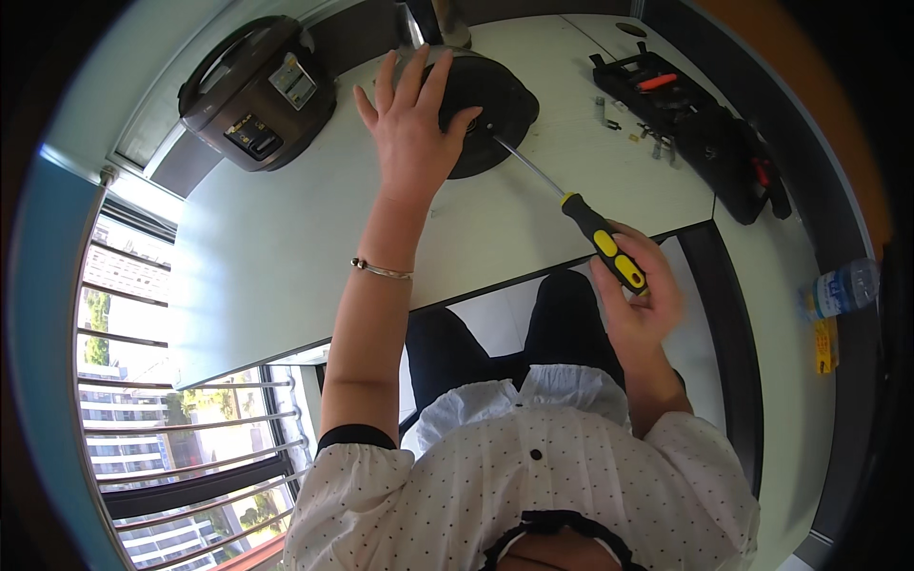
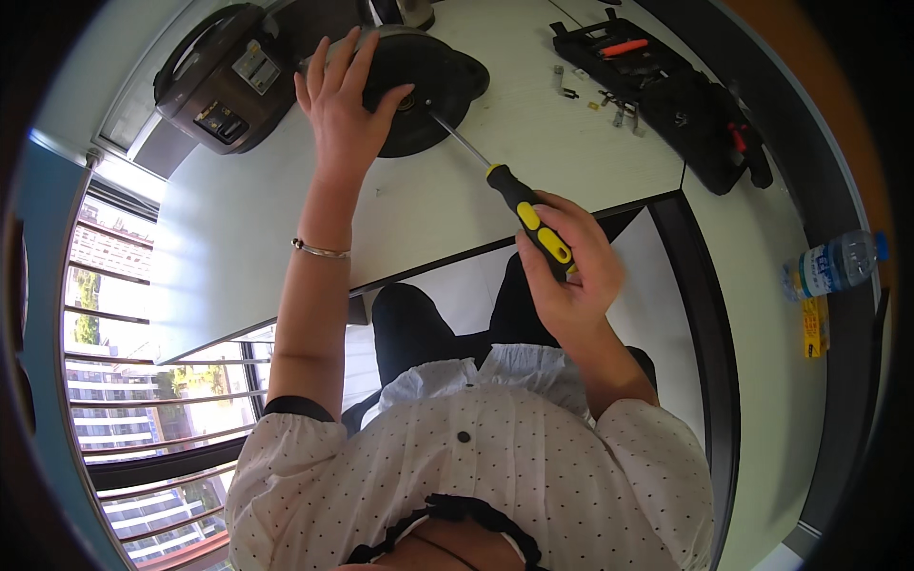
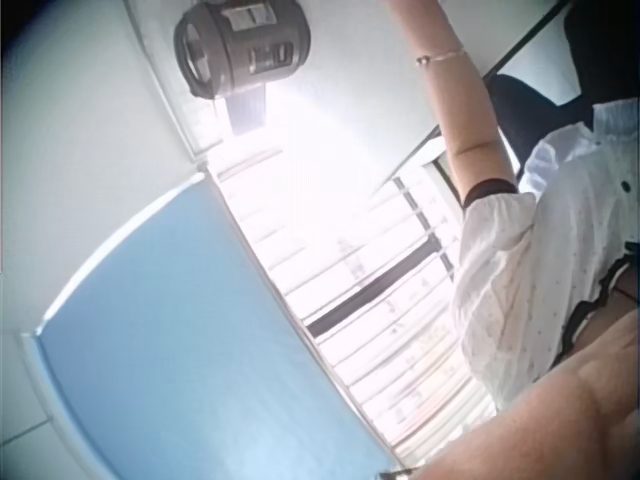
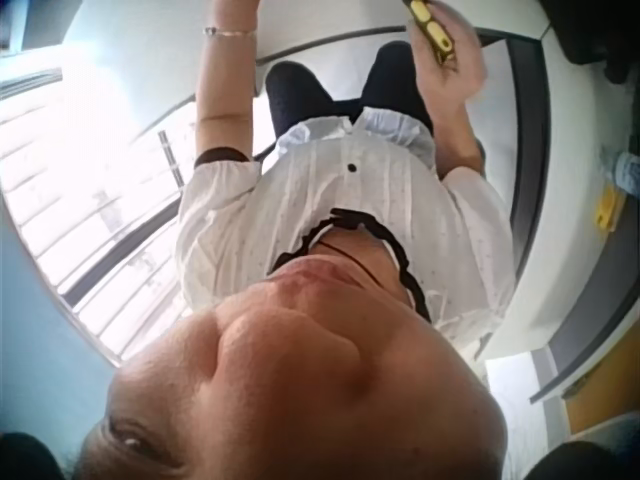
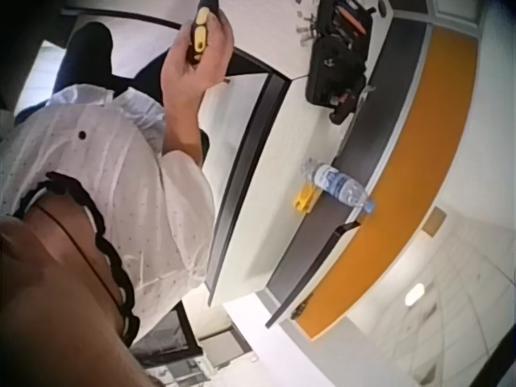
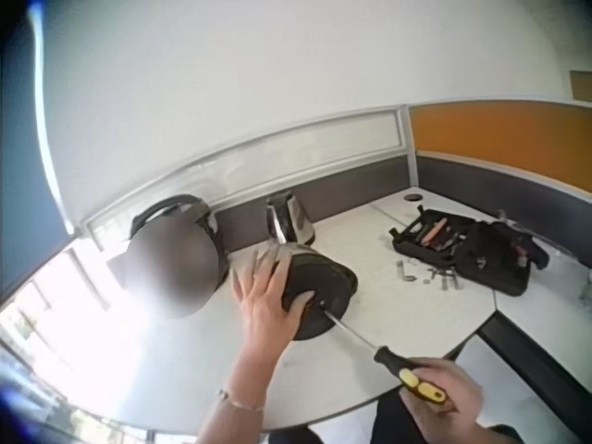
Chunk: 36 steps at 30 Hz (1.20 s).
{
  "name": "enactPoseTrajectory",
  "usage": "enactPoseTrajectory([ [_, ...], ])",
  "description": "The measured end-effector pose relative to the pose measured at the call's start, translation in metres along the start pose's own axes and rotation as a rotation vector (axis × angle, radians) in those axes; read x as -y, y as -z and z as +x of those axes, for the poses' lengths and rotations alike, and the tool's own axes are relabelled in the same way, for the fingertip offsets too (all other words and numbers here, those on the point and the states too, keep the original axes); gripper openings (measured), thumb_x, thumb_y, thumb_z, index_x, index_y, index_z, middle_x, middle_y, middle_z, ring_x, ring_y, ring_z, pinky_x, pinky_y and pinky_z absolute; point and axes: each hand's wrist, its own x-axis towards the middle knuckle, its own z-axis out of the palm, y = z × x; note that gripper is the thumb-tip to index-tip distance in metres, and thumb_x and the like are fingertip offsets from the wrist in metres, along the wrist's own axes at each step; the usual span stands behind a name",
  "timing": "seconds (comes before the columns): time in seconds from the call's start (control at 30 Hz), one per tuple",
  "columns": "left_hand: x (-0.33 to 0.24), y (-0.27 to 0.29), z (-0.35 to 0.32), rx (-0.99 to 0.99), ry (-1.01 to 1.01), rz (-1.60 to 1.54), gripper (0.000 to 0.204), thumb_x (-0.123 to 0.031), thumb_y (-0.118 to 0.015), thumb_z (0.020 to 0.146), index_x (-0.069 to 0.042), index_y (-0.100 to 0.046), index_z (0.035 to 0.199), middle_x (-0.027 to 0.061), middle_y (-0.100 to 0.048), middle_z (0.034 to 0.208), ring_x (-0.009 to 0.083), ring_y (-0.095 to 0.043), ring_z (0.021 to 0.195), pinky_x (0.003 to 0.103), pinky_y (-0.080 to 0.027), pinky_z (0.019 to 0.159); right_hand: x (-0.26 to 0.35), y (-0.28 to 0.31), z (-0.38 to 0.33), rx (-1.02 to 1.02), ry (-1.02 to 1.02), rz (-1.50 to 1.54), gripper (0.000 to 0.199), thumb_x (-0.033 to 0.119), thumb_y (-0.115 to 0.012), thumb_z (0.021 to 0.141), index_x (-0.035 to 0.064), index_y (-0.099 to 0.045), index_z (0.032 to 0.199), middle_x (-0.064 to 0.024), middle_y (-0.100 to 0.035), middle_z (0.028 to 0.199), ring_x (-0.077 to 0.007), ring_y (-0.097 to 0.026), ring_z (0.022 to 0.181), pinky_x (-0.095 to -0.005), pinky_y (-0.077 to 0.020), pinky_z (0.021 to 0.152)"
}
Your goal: The person uses a screwdriver to remove screws from the base of a kettle. They then lift off the base cover to reveal the internal heating element and wiring, and proceed to manipulate the internal components with their hands.
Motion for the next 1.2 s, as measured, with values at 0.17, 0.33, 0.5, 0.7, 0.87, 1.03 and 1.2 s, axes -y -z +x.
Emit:
enactPoseTrajectory([
  [0.17, 0.008, -0.01, -0.002, -0.036, -0.005, -0.063, 0.043, -0.024, -0.075, 0.077, -0.019, -0.064, 0.119, -0.0014, -0.062, 0.123, 0.0259, -0.048, 0.125, 0.06, -0.022, 0.108, -0.003, -0.002, 0.001, -0.003, 0.03, 0.001, 0.031, -0.006, -0.07, 0.077, -0.0048, -0.062, 0.107, -0.0193, -0.063, 0.11, -0.0203, -0.066, 0.09, -0.0263, -0.0527, 0.077],
  [0.33, 0.011, -0.014, -0.004, -0.07, -0.002, -0.129, 0.038, -0.02, -0.073, 0.078, -0.02, -0.065, 0.115, -0.0025, -0.062, 0.12, 0.0231, -0.053, 0.118, 0.062, -0.023, 0.106, -0.004, -0.001, 0.0, 0.003, 0.026, -0.005, 0.03, -0.007, -0.07, 0.078, -0.0053, -0.062, 0.107, -0.0196, -0.063, 0.11, -0.0203, -0.065, 0.089, -0.0265, -0.0528, 0.076],
  [0.5, 0.007, -0.013, -0.003, -0.059, 0.01, -0.144, 0.037, -0.018, -0.073, 0.079, -0.019, -0.064, 0.114, -0.0013, -0.062, 0.119, 0.0229, -0.054, 0.116, 0.062, -0.026, 0.106, -0.006, -0.001, -0.002, 0.001, 0.021, 0.01, 0.03, -0.007, -0.07, 0.078, -0.0054, -0.062, 0.107, -0.02, -0.063, 0.11, -0.0203, -0.065, 0.089, -0.0263, -0.0526, 0.076],
  [0.7, 0.004, -0.013, -0.004, -0.075, 0.005, -0.139, 0.036, -0.018, -0.072, 0.079, -0.018, -0.064, 0.115, -0.0002, -0.062, 0.119, 0.0229, -0.055, 0.115, 0.061, -0.028, 0.105, -0.007, 0.0, -0.003, 0.0, 0.024, 0.007, 0.03, -0.006, -0.071, 0.078, -0.0053, -0.062, 0.107, -0.0201, -0.063, 0.11, -0.0204, -0.065, 0.09, -0.0261, -0.0525, 0.077],
  [0.87, 0.003, -0.011, -0.003, -0.097, 0.005, -0.097, 0.034, -0.02, -0.072, 0.079, -0.016, -0.066, 0.113, 0.0008, -0.065, 0.117, 0.0231, -0.059, 0.109, 0.053, -0.033, 0.105, -0.005, -0.001, -0.002, 0.006, 0.026, 0.003, 0.031, -0.006, -0.07, 0.078, -0.0052, -0.061, 0.108, -0.0202, -0.063, 0.11, -0.0205, -0.065, 0.09, -0.0263, -0.0526, 0.077],
  [1.03, 0.003, -0.01, -0.003, -0.108, -0.004, -0.106, 0.034, -0.018, -0.073, 0.078, -0.013, -0.066, 0.112, 0.0022, -0.065, 0.116, 0.0238, -0.059, 0.107, 0.049, -0.037, 0.102, -0.006, -0.003, -0.004, 0.003, 0.02, 0.014, 0.03, -0.006, -0.07, 0.079, -0.0053, -0.061, 0.107, -0.0203, -0.063, 0.111, -0.0205, -0.065, 0.09, -0.0265, -0.0527, 0.077],
  [1.2, 0.005, -0.012, -0.003, -0.108, -0.014, -0.154, 0.036, -0.017, -0.073, 0.078, -0.014, -0.065, 0.113, 0.0016, -0.064, 0.116, 0.0241, -0.058, 0.11, 0.049, -0.037, 0.102, -0.005, -0.003, -0.003, 0.006, 0.026, -0.023, 0.03, -0.005, -0.07, 0.078, -0.0042, -0.062, 0.107, -0.0209, -0.063, 0.111, -0.0222, -0.066, 0.09, -0.0271, -0.0529, 0.076],
])
